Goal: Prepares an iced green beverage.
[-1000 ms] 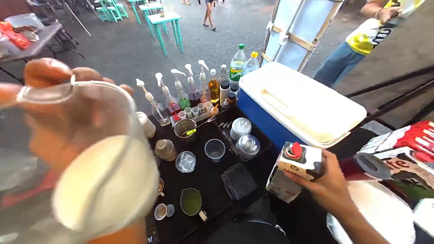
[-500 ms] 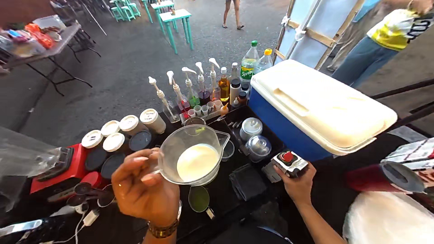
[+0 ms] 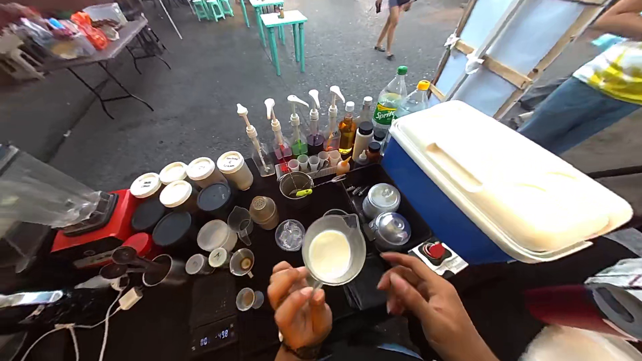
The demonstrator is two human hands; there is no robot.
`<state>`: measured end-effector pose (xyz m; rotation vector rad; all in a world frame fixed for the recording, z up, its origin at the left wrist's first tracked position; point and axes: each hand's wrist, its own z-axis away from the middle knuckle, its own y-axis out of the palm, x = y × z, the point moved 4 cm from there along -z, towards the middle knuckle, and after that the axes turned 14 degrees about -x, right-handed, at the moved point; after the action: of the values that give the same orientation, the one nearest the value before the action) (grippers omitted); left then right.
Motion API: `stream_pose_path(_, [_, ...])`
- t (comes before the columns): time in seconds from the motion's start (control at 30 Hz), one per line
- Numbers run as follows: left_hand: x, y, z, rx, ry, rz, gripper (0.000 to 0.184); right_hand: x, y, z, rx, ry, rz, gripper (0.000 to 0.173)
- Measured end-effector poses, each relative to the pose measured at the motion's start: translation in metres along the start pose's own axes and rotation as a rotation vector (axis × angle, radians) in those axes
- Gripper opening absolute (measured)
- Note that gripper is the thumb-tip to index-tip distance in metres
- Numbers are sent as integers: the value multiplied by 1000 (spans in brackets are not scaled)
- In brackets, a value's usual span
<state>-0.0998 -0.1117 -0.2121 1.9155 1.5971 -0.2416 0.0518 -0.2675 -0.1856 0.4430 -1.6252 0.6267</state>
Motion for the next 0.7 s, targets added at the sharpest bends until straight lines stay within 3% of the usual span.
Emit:
stream_pose_path(0.13, [3,1,51,11,39,-105,19,7,17,-38,125,71,53,36])
stream_pose_path(0.3, [3,-6,127,92,2,-308,15,-42,17,-59,258,165,421,31])
stream_pose_path(0.43, [-15,-34,169,287,-178,-524,52,-86,29,-72,444,152,617,30])
stream_pose_path(0.47, [-22,-45,169,309,-231,-580,56,-97,34,-75,506,127,675,30])
stream_pose_path(0.6, [-32,-82,118,217,-381,-778,38,-136,64,-78,703,44,891,34])
stream_pose_path(0.7, [9,-94,64,214,-365,-800,32,-160,84,-80,802,20,1018,36])
